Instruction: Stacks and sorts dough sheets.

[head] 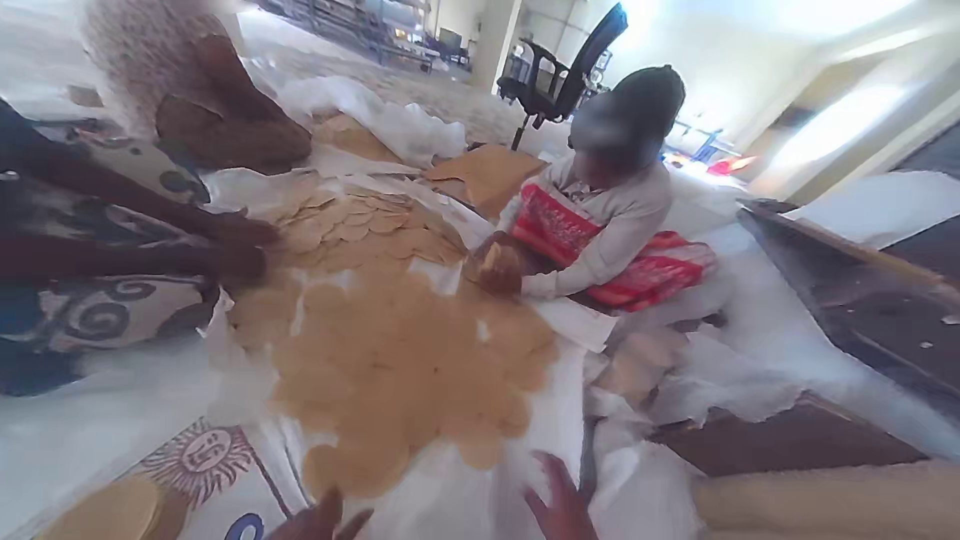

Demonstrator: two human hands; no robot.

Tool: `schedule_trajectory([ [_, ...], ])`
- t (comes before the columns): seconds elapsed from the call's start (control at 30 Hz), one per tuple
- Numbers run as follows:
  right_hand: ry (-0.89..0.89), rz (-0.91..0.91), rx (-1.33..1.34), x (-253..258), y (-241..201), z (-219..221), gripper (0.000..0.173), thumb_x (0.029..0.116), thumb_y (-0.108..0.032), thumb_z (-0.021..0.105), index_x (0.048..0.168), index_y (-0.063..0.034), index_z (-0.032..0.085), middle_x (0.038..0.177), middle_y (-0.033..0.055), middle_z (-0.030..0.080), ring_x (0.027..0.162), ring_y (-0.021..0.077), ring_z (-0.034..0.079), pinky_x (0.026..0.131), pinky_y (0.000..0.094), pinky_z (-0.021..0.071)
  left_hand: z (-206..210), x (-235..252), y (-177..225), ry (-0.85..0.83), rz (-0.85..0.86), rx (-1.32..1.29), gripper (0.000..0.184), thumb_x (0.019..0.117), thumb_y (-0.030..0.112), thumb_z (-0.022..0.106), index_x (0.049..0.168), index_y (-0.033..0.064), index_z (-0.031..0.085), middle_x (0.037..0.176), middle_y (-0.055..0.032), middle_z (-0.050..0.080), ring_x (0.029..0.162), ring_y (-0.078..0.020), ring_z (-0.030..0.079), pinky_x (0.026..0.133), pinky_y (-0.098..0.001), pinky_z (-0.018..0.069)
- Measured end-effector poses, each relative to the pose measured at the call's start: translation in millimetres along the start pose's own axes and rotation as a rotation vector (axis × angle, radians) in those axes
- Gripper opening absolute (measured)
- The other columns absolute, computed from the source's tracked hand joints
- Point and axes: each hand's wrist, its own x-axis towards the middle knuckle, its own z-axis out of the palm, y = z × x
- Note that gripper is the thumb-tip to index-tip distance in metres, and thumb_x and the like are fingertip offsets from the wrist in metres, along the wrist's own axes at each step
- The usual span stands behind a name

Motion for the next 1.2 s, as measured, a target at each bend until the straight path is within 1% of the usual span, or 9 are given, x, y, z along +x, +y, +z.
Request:
schedule_trajectory([
  [0.07, -0.039, -0.085, 0.191, 64, 9, 25, 0.06, 0.093, -0.027, 0.073, 0.143, 0.0006, 0.055, 0.149, 0.0247, 0.05, 0.14, 0.0374, 0.048, 0.116, 0.0493, 0.0403, -10, 31, -4, 0.277, 0.066, -0.015, 0.07, 0.0884, 0.054, 0.072, 0.129, -0.0027, 0.063, 0.123, -0.031, 0.064, 0.117, -0.053, 0.059, 0.091, -0.0684, 0.0497],
  [0.17, 0.157, -0.01, -0.036, 146, 33, 73, 0.086, 0.0803, -0.043, 0.081, 0.147, 0.0016, 0.051, 0.151, 0.0314, 0.045, 0.144, 0.0473, 0.038, 0.122, 0.0559, 0.0272, 5, 97, -24, 0.289, 0.025, 0.035, 0.097, 0.0834, 0.056, 0.077, 0.152, -0.001, 0.04, 0.154, -0.0322, 0.038, 0.144, -0.0516, 0.034, 0.116, -0.0629, 0.0323],
  [0.3, 0.16, 0.169, -0.063, 182, -7, 113, 0.098, 0.0721, -0.06, 0.082, 0.155, -0.0229, 0.046, 0.166, 0.0205, 0.026, 0.151, 0.0458, 0.027, 0.117, 0.0656, 0.0261, 56, 148, -50, 0.386, 0.059, -0.028, 0.106, 0.0829, 0.062, 0.072, 0.158, -0.001, 0.031, 0.162, -0.036, 0.018, 0.151, -0.0534, 0.015, 0.121, -0.0656, 0.0129],
  [0.47, -0.178, 0.068, -0.208, 187, -69, 121, 0.097, 0.0732, -0.064, 0.081, 0.157, -0.0338, 0.041, 0.168, 0.017, 0.022, 0.147, 0.0468, 0.03, 0.105, 0.0674, 0.039, 65, 163, -32, 0.492, 0.107, -0.314, 0.096, 0.082, 0.037, 0.082, 0.154, -0.0055, 0.036, 0.16, -0.0304, 0.031, 0.149, -0.0525, 0.024, 0.122, -0.0635, 0.0177],
  [0.6, -0.032, -0.045, 0.104, 195, -50, 117, 0.096, 0.0768, -0.036, 0.087, 0.153, 0.0002, 0.041, 0.158, 0.0286, 0.037, 0.146, 0.0465, 0.036, 0.118, 0.0598, 0.0321, 43, 145, -12, 0.438, -0.105, -0.778, 0.1, 0.0816, 0.02, 0.084, 0.157, -0.0067, 0.024, 0.158, -0.0362, 0.026, 0.147, -0.0515, 0.027, 0.119, -0.0609, 0.0253],
  [0.73, 0.034, 0.173, -0.012, 201, -59, 141, 0.104, 0.0839, -0.061, 0.072, 0.158, 0.0, 0.032, 0.167, 0.0249, 0.019, 0.155, 0.0407, 0.018, 0.125, 0.0542, 0.0215, 25, 146, 0, 0.43, -0.551, -1.083, 0.094, 0.0843, 0.024, 0.084, 0.153, -0.0061, 0.028, 0.152, -0.0384, 0.033, 0.141, -0.0502, 0.037, 0.111, -0.0613, 0.0368],
  [0.97, -0.002, 0.405, 0.489, 169, -120, 145, 0.093, 0.0794, -0.037, 0.087, 0.151, -0.0011, 0.04, 0.147, 0.0305, 0.047, 0.135, 0.0434, 0.048, 0.11, 0.0576, 0.0423, 11, 149, 19, 0.35, -0.64, -1.538, 0.076, 0.0896, 0.018, 0.079, 0.146, -0.0111, 0.037, 0.144, -0.032, 0.047, 0.13, -0.0429, 0.051, 0.104, -0.0586, 0.0454],
  [1.1, 0.061, 0.571, 0.692, 173, -117, 140, 0.067, 0.0886, -0.032, 0.08, 0.136, 0.008, 0.054, 0.129, 0.0308, 0.059, 0.117, 0.0408, 0.059, 0.097, 0.0574, 0.0479, 13, 153, 11, 0.282, -0.494, -1.361, 0.058, 0.0912, 0.018, 0.077, 0.135, -0.0121, 0.052, 0.136, -0.032, 0.054, 0.127, -0.0423, 0.053, 0.104, -0.0591, 0.0441],
  [1.2, -0.168, 0.591, 0.71, 180, -128, 129, 0.067, 0.0938, -0.041, 0.072, 0.139, 0.0049, 0.053, 0.137, 0.027, 0.057, 0.125, 0.0373, 0.056, 0.102, 0.0555, 0.0455, 1, 164, 10, 0.248, -0.333, -0.902, 0.082, 0.0878, 0.032, 0.081, 0.149, -0.0059, 0.041, 0.152, -0.0318, 0.041, 0.143, -0.0439, 0.038, 0.116, -0.059, 0.0329],
])
